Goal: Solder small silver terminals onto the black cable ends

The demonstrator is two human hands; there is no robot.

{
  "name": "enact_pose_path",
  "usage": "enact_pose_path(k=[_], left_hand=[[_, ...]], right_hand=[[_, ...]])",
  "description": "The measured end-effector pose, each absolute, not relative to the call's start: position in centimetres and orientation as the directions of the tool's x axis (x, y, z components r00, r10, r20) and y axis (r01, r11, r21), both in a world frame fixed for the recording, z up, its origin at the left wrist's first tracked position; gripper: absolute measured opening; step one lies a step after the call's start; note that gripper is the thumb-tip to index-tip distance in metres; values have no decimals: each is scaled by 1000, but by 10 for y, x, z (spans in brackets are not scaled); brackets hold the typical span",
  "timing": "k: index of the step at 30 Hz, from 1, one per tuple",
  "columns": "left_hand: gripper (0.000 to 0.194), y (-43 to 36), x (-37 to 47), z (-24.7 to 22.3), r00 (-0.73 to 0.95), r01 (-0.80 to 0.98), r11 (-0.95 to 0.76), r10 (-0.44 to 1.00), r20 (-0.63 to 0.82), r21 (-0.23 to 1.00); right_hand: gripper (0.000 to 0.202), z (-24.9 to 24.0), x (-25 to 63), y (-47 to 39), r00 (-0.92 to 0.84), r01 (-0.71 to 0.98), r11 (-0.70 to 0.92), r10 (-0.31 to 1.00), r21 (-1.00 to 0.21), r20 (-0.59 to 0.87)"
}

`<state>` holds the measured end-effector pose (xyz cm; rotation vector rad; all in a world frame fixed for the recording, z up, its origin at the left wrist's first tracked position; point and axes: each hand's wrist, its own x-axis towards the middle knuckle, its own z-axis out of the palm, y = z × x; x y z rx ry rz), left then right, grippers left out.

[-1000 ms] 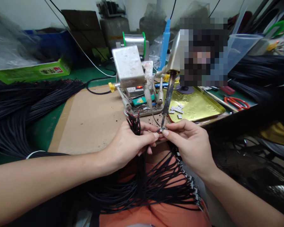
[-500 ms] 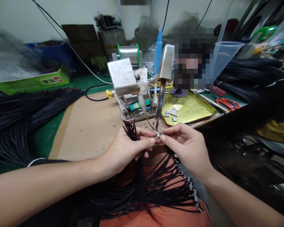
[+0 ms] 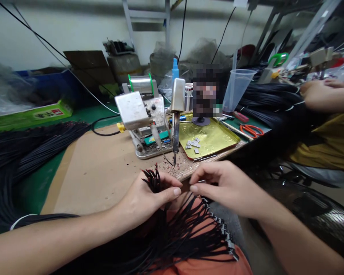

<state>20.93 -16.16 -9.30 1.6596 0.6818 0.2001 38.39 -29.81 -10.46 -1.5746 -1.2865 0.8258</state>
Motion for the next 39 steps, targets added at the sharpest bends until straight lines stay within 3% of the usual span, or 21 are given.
enact_pose_path(k=[4,10,15,24,28,31,36,39], left_hand=[[17,-161,206,-99,857,292,-7,446,-258,956],[22,-160,208,-111,926,191,113,308,-217,975],[17,-159,210,-110,957,126,79,251,-143,989],[5,-159,206,-101,942,172,-70,305,-143,983],[14,-159,205,-103,918,236,-13,331,-219,972],[15,-159,204,-103,911,212,29,356,-208,977],[18,-158,204,-103,922,192,17,340,-186,981],[15,-159,205,-102,933,209,-13,303,-196,978]], right_hand=[[9,-91,404,-309,205,527,-84,978,-846,30],[21,-105,359,-293,276,413,-27,956,-910,97],[12,-116,340,-282,340,425,34,920,-904,195],[19,-116,357,-288,280,192,17,957,-981,71],[13,-125,361,-297,221,349,-172,970,-921,-97],[9,-133,361,-300,115,407,-224,974,-885,-194],[9,-127,359,-297,178,300,-244,964,-922,-197],[19,-117,357,-295,261,159,-145,960,-977,-100]])
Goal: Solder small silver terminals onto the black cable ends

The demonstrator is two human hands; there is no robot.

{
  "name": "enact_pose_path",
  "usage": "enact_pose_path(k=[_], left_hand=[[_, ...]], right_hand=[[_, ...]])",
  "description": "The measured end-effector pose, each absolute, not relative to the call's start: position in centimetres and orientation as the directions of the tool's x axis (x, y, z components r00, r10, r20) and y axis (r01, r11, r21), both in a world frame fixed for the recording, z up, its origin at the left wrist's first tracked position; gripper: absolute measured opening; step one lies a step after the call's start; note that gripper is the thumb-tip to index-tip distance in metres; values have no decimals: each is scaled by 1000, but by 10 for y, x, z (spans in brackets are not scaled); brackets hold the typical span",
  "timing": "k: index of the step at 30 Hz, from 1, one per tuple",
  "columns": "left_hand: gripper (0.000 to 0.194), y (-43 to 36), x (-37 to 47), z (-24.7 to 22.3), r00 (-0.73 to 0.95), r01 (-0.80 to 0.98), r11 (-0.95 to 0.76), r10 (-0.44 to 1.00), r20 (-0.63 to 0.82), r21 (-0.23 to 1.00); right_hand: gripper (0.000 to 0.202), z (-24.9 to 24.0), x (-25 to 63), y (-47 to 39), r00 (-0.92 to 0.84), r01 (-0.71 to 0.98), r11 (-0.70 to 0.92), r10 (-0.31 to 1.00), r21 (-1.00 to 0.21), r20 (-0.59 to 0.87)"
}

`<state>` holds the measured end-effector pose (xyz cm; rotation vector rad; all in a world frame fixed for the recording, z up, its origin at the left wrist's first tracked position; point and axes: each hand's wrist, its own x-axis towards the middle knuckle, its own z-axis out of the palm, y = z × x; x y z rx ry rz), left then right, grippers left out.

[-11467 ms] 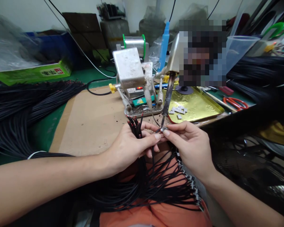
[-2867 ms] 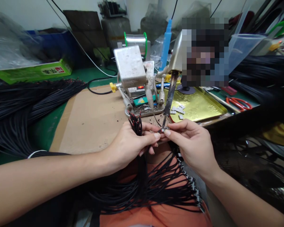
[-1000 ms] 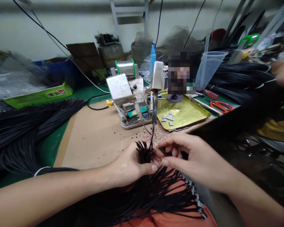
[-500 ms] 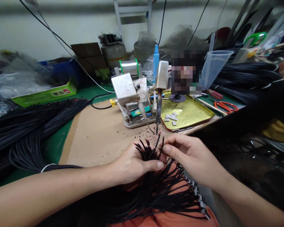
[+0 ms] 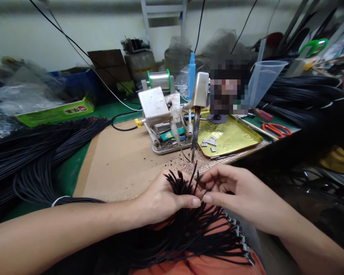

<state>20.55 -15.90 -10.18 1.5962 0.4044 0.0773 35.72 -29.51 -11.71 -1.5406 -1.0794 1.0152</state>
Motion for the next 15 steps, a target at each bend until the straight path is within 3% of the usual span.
enact_pose_path(k=[3,6,8,12,15], left_hand=[[8,-160,206,-101,940,233,-35,265,-216,972],[8,-158,205,-104,943,229,-27,255,-215,973],[10,-157,204,-106,945,203,-25,268,-189,979],[20,-160,203,-111,923,194,-2,340,-182,981],[29,-165,203,-112,909,206,68,355,-216,976]], right_hand=[[18,-111,350,-294,332,123,29,941,-992,69],[11,-110,346,-292,377,168,70,917,-983,129],[14,-111,349,-292,392,119,21,918,-993,67],[19,-115,360,-292,274,-51,-211,937,-976,-217],[24,-118,362,-290,232,-142,-240,935,-960,-268]])
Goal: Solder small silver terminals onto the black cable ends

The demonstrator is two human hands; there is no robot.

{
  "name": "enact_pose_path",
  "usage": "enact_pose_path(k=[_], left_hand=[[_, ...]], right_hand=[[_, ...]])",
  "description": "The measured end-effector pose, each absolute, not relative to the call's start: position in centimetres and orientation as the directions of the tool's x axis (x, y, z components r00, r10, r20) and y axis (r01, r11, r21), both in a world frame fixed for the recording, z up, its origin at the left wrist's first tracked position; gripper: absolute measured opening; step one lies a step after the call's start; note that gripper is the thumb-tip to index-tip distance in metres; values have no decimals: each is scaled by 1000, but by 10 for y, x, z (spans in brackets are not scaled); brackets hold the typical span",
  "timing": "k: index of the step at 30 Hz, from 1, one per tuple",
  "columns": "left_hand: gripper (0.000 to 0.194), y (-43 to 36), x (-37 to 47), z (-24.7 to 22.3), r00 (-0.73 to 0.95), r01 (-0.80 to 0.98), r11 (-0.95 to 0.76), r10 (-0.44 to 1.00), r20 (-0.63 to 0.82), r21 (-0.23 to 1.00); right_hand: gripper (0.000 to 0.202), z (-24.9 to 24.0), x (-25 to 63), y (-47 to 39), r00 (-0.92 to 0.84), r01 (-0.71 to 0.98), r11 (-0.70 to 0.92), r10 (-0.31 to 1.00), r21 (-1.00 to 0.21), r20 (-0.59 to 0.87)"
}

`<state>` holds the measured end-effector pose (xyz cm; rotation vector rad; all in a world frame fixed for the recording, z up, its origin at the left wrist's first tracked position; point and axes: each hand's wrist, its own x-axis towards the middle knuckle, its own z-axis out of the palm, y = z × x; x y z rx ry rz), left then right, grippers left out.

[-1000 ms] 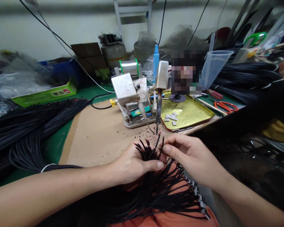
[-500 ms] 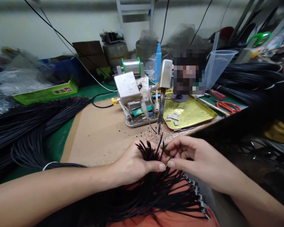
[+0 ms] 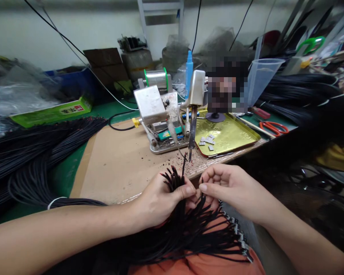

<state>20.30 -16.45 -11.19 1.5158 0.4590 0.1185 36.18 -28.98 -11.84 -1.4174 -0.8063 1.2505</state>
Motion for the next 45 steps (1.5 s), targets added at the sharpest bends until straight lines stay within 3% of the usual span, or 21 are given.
enact_pose_path(k=[5,13,24,30,36,45], left_hand=[[29,-168,200,-109,912,189,68,357,-201,980],[15,-170,198,-102,878,193,19,442,-182,981],[18,-169,201,-94,840,275,-114,511,-182,955],[16,-168,201,-92,828,298,-146,531,-179,943],[15,-168,204,-86,825,336,-227,539,-170,914],[15,-166,202,-89,799,337,-87,552,-237,937]], right_hand=[[25,-120,351,-286,285,-243,-108,942,-964,-177],[13,-125,347,-285,327,-128,21,945,-991,-22],[12,-128,362,-285,412,-44,85,909,-995,59],[8,-122,362,-282,356,-78,-38,932,-996,-64],[6,-120,359,-284,354,-8,-68,933,-998,-66],[9,-126,359,-284,352,-62,-51,934,-997,-69]])
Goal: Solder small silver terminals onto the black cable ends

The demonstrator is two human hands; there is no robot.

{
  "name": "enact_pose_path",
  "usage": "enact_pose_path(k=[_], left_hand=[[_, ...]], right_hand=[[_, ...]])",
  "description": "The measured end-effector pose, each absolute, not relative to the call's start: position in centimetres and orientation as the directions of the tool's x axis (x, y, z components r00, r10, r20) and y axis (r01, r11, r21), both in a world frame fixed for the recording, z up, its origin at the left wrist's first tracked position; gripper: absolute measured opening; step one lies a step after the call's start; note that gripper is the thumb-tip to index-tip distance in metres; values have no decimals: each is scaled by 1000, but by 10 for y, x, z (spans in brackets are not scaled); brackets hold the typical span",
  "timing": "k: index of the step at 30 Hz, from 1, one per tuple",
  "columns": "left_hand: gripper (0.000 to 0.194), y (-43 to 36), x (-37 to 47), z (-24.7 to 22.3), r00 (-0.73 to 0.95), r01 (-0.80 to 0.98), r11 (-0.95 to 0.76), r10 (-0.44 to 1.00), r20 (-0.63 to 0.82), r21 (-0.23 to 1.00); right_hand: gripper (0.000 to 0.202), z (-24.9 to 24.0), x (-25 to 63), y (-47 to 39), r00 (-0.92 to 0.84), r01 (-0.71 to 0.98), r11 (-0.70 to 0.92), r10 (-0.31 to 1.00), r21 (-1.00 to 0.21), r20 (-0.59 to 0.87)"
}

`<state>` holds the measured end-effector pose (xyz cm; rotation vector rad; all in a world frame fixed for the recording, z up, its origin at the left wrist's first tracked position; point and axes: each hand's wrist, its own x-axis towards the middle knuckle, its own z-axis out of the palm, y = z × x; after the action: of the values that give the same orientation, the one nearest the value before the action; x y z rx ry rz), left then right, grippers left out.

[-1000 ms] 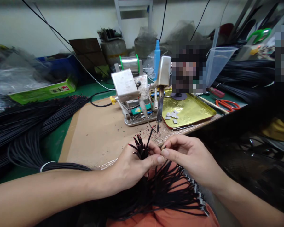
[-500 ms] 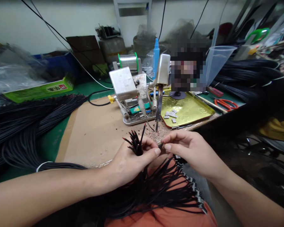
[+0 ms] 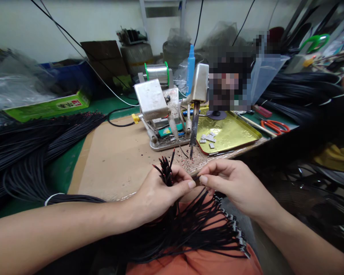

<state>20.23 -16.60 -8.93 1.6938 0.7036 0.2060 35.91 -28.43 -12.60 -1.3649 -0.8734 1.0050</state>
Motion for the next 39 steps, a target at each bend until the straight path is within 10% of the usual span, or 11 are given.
enact_pose_path(k=[6,9,12,14,29,39], left_hand=[[14,-165,203,-96,832,295,100,462,-307,950],[16,-164,204,-97,811,309,113,487,-323,944],[26,-161,205,-99,792,300,102,527,-307,948],[29,-159,206,-99,786,308,100,534,-312,946],[26,-157,209,-93,705,364,55,636,-314,930],[25,-153,211,-99,711,322,47,648,-274,945]], right_hand=[[8,-130,350,-283,266,-226,-32,960,-974,-94],[10,-117,377,-277,310,217,-19,950,-976,51],[10,-106,419,-260,451,704,-134,843,-698,294],[11,-103,443,-247,481,760,-293,854,-580,198],[8,-105,444,-233,487,781,-389,869,-488,87],[16,-115,424,-258,618,224,71,761,-972,199]])
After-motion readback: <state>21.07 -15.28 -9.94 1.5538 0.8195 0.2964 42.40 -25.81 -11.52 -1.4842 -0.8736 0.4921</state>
